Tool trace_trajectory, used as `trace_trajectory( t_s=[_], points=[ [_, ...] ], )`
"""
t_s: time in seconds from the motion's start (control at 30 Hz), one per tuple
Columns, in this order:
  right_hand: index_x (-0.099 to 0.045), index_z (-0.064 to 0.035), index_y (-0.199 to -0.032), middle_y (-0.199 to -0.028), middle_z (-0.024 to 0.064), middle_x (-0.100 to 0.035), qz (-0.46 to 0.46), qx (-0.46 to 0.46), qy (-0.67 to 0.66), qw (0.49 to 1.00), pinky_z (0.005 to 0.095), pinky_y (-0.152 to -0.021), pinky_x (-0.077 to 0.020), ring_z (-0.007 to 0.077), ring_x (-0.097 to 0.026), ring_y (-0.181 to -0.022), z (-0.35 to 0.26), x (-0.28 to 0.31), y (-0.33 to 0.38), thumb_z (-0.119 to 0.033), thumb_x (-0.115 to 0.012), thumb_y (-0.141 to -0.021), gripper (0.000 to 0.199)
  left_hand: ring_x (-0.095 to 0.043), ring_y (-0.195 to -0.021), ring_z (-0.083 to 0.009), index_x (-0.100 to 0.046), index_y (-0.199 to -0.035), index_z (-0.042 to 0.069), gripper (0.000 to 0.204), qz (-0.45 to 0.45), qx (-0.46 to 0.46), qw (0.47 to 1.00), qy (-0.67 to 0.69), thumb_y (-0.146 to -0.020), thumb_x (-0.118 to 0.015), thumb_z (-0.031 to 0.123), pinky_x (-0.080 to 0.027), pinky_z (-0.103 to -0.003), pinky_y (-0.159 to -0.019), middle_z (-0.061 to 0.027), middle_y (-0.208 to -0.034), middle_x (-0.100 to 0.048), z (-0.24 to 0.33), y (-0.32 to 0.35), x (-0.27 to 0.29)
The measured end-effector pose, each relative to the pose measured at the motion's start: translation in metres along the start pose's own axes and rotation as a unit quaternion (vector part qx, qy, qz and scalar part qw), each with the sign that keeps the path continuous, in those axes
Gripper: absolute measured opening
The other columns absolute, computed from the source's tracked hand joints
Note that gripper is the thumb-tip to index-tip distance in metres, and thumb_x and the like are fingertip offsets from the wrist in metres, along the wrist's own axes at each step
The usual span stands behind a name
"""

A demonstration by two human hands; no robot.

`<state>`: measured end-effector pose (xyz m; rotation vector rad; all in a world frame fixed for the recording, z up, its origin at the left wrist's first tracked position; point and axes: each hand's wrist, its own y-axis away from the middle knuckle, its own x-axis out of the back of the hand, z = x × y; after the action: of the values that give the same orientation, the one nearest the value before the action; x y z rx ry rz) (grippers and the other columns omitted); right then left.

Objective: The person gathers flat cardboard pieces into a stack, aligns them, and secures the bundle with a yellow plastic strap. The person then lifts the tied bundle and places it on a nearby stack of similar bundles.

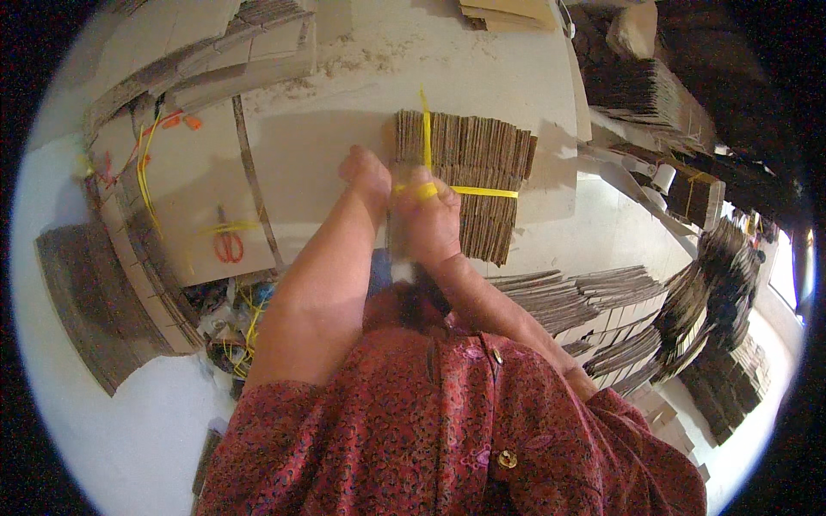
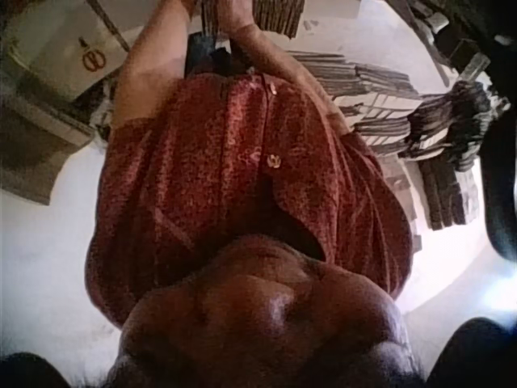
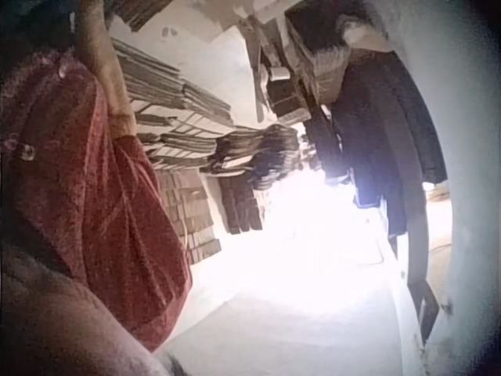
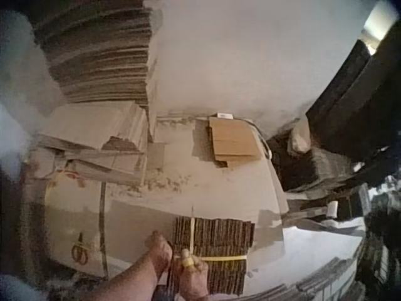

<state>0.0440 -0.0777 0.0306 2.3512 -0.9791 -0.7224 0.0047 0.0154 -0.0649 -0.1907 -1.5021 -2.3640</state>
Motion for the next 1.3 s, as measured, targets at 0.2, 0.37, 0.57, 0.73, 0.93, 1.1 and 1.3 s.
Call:
trace_trajectory(
  t_s=[0.2,0.37,0.57,0.73,0.93,1.1,1.3],
  points=[
    [-0.047,-0.0110,-0.059,-0.055,-0.0037,-0.040,-0.001,0.044,0.091,0.995,0.0249,-0.045,-0.0277,0.0078,-0.033,-0.050,0.004,0.005,-0.001,-0.033,-0.047,-0.091,0.038,-0.054,-0.097,-0.0295,-0.051,-0.104,-0.006,0.040,-0.019,0.003,0.994,0.111,-0.086,-0.045,0.029,-0.044,-0.038,-0.082,-0.0201,-0.113,-0.053,-0.020,-0.032,-0.003],
    [-0.038,-0.0129,-0.057,-0.049,-0.0003,-0.036,0.038,0.057,0.063,0.996,0.0297,-0.044,-0.0312,0.0135,-0.033,-0.044,-0.009,0.010,-0.010,-0.033,-0.040,-0.093,0.041,-0.055,-0.082,-0.0257,-0.054,-0.096,-0.001,0.031,-0.114,-0.069,0.981,-0.141,-0.085,-0.046,0.026,-0.045,-0.037,-0.070,-0.0131,-0.089,-0.058,-0.021,-0.037,0.013],
    [-0.035,-0.0114,-0.067,-0.051,-0.0002,-0.027,0.028,-0.055,-0.069,0.996,0.0374,-0.060,-0.0411,0.0150,-0.027,-0.046,-0.029,0.016,-0.038,-0.027,-0.034,-0.095,0.032,-0.054,-0.065,-0.0198,-0.056,-0.085,0.001,0.024,-0.234,-0.142,0.962,-0.006,-0.084,-0.050,0.024,-0.042,-0.032,-0.057,-0.0066,-0.073,-0.058,-0.023,-0.044,0.036],
    [-0.043,-0.0074,-0.064,-0.055,0.0030,-0.042,-0.039,-0.018,0.104,0.994,0.0351,-0.060,-0.0434,0.0167,-0.041,-0.050,-0.042,0.007,-0.053,-0.030,-0.040,-0.092,0.036,-0.053,-0.058,-0.0252,-0.056,-0.085,0.000,0.027,-0.349,-0.372,0.844,-0.164,-0.085,-0.050,0.026,-0.042,-0.035,-0.054,-0.0135,-0.071,-0.059,-0.022,-0.012,0.060],
    [-0.061,0.0013,-0.092,-0.071,0.0097,-0.062,-0.279,0.251,0.558,0.740,0.0290,-0.062,-0.0470,0.0148,-0.057,-0.066,-0.060,-0.007,-0.069,-0.005,-0.050,-0.080,0.017,-0.054,-0.064,-0.0391,-0.054,-0.083,-0.001,0.023,-0.268,-0.565,0.681,-0.381,-0.086,-0.048,0.021,-0.043,-0.042,-0.057,-0.0238,-0.074,-0.056,-0.014,0.027,0.049],
    [-0.056,-0.0035,-0.103,-0.077,0.0152,-0.061,-0.093,0.244,0.519,0.814,0.0307,-0.063,-0.0488,0.0227,-0.060,-0.067,-0.098,0.018,-0.045,-0.006,-0.056,-0.074,0.029,-0.051,-0.060,-0.0403,-0.051,-0.075,-0.001,0.022,-0.220,-0.580,0.745,-0.246,-0.086,-0.048,0.018,-0.040,-0.044,-0.054,-0.0211,-0.066,-0.053,-0.038,0.015,0.063],
    [-0.055,-0.0042,-0.082,-0.075,0.0161,-0.058,-0.137,0.265,0.783,0.546,0.0438,-0.060,-0.0479,0.0350,-0.059,-0.068,-0.038,0.086,-0.031,-0.014,-0.057,-0.073,0.013,-0.047,-0.056,-0.0395,-0.048,-0.072,-0.001,0.019,-0.243,-0.540,0.773,-0.227,-0.084,-0.051,0.013,-0.038,-0.041,-0.051,-0.0225,-0.061,-0.048,-0.033,0.020,0.062]
  ],
)
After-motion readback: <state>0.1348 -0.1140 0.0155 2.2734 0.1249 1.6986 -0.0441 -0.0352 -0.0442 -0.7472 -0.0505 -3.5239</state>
